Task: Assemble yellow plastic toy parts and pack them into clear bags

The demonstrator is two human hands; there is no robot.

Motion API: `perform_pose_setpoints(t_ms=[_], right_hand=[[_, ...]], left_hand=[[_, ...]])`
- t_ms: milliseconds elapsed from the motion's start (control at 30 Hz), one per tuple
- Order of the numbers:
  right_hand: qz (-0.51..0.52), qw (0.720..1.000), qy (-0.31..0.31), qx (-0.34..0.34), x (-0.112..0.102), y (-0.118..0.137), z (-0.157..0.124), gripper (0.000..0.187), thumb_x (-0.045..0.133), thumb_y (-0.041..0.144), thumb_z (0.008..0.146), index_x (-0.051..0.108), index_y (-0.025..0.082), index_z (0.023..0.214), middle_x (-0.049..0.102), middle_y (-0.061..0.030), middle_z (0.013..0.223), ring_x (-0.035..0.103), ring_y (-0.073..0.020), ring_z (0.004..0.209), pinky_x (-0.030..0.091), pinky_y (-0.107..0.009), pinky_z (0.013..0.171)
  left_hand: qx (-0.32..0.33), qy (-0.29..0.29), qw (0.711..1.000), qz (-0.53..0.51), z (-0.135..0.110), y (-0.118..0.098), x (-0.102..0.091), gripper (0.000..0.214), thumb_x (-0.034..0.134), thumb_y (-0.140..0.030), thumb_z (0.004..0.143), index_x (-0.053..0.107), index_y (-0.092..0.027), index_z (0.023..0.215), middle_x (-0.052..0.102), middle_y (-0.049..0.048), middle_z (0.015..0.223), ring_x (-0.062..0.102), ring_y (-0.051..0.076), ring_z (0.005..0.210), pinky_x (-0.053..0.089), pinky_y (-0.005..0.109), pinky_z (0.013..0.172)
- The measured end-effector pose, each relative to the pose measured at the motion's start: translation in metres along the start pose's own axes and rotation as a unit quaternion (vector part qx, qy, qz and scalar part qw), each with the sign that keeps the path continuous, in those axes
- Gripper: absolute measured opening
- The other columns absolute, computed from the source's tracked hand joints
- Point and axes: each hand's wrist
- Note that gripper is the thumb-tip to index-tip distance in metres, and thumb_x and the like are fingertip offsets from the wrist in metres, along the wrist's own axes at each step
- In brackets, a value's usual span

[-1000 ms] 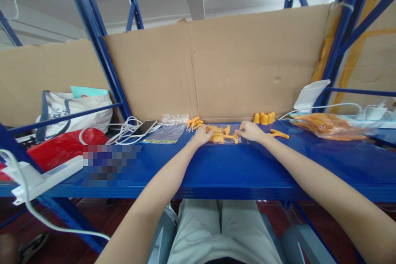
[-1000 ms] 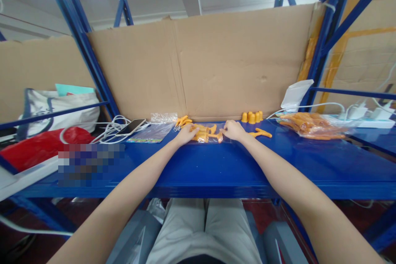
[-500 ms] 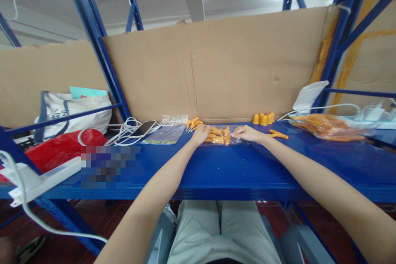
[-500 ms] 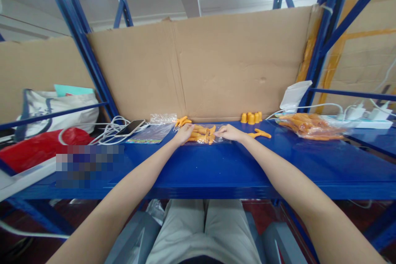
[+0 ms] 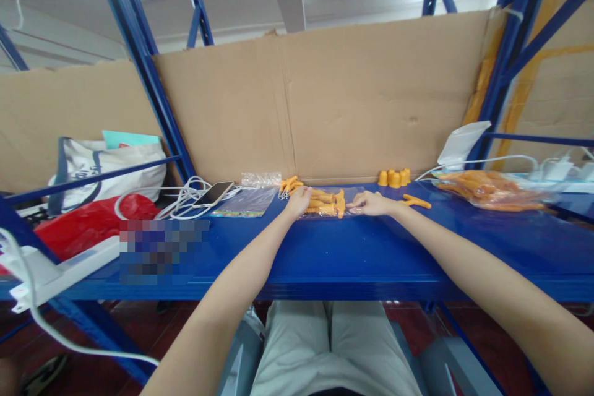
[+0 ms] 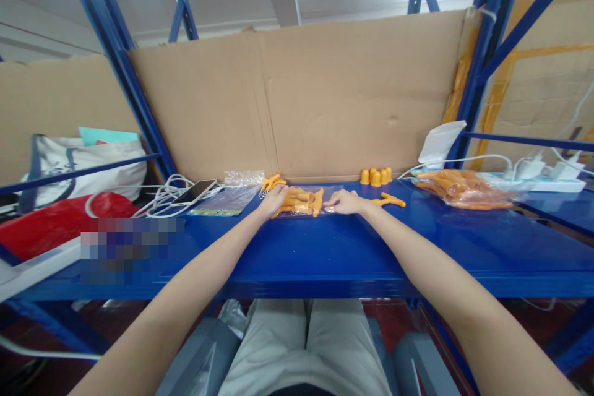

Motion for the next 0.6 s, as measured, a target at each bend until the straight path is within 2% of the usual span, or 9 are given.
perform_pose_setpoints(t_ms=[100,200,300,433,533,600], right_hand=[[0.011,0.999,0.021,0.024,-0.003,0.003,-0.001,0.034,0.060,0.043,0.084,0.071,0.034,0.114,0.071,-0.0049,0.111,0.061,-0.0281,0.107,0.039,-0.052,0.097],[-0.014,0.999,0.013,0.030,-0.003,0.010,0.000,0.038,0.057,0.043,0.086,0.067,0.034,0.121,0.069,-0.0065,0.115,0.059,-0.0307,0.110,0.038,-0.055,0.097],[-0.016,1.000,-0.013,0.013,0.002,0.014,0.003,0.035,0.051,0.042,0.089,0.072,0.030,0.114,0.072,-0.0069,0.105,0.063,-0.0275,0.100,0.043,-0.045,0.089],[0.014,0.998,-0.067,0.013,0.012,0.011,0.012,0.032,0.053,0.041,0.088,0.078,0.022,0.092,0.074,-0.0055,0.088,0.066,-0.0218,0.084,0.046,-0.031,0.076],[0.047,0.995,-0.087,0.008,0.017,0.006,0.018,0.029,0.057,0.038,0.086,0.078,0.019,0.082,0.074,-0.0049,0.083,0.066,-0.0199,0.080,0.046,-0.027,0.073],[0.060,0.995,-0.082,0.001,0.018,0.004,0.018,0.027,0.058,0.036,0.085,0.078,0.018,0.084,0.075,-0.0053,0.086,0.066,-0.0199,0.080,0.047,-0.027,0.073]], left_hand=[[-0.009,-0.014,1.000,-0.018,0.002,0.002,0.001,0.023,0.042,-0.027,0.091,0.062,-0.017,0.087,0.069,0.0077,0.097,0.062,0.022,0.104,0.046,0.033,0.097],[-0.010,-0.013,1.000,-0.015,0.002,0.002,0.001,0.022,0.042,-0.026,0.090,0.062,-0.017,0.086,0.069,0.0083,0.097,0.061,0.022,0.105,0.045,0.033,0.098],[-0.005,-0.007,1.000,-0.006,0.002,0.000,0.001,0.021,0.043,-0.023,0.088,0.063,-0.017,0.085,0.069,0.0089,0.096,0.061,0.023,0.104,0.045,0.035,0.098],[-0.008,-0.014,1.000,-0.013,0.002,-0.001,0.001,0.021,0.043,-0.020,0.087,0.063,-0.016,0.085,0.069,0.0090,0.096,0.062,0.023,0.104,0.045,0.034,0.098],[-0.010,-0.020,1.000,-0.016,0.002,-0.001,0.001,0.022,0.043,-0.020,0.087,0.064,-0.015,0.087,0.068,0.0095,0.098,0.062,0.022,0.105,0.044,0.033,0.099],[-0.004,-0.024,1.000,-0.016,0.002,-0.001,0.000,0.022,0.043,-0.020,0.087,0.064,-0.015,0.090,0.068,0.0094,0.102,0.061,0.021,0.106,0.044,0.033,0.099]])
Point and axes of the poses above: each hand's wrist, its own z-axis towards the middle knuckle, its own x-axis out of the palm, y = z × x
